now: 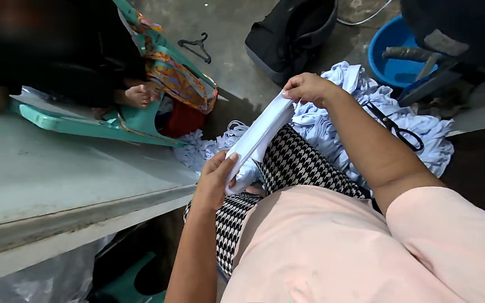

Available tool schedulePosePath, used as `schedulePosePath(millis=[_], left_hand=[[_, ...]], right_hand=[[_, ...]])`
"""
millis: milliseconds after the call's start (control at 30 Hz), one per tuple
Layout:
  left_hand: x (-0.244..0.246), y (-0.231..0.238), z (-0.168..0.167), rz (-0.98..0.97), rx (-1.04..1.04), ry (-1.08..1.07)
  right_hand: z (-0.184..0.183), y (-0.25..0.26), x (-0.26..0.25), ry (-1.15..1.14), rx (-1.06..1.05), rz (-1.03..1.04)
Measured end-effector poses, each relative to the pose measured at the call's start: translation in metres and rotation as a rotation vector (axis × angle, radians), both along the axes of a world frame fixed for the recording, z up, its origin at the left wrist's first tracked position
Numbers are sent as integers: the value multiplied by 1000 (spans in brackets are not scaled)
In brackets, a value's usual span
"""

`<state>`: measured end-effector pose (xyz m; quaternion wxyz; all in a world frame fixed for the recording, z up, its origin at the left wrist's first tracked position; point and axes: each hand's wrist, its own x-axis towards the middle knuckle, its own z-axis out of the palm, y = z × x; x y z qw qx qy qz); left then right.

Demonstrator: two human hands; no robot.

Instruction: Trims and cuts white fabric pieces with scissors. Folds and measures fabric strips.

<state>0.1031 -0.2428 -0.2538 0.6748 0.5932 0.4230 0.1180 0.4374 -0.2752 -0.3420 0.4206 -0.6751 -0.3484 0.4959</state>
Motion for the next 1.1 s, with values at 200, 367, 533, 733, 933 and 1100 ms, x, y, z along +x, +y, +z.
schedulePosePath(millis=[200,367,533,733,933,1100], left_hand=[[-3,3,-13,6,61,86],[-10,4,-41,-7,107,154],[-10,-2,-63,21,51,138],[-9,-6,-64,45,-9,50],[-7,-7,-67,47,10,59],[-3,-5,-69,99,22,37]], right_hand=[[-16,2,-4,28,-16,18],[-18,2,-9,39,-62,19],[-10,3,-14,-4,-95,18],[-13,5,-17,-54,-112,9],[-5,2,-23,-48,-112,-19],[-22,-29,-4,-66,-89,-142]])
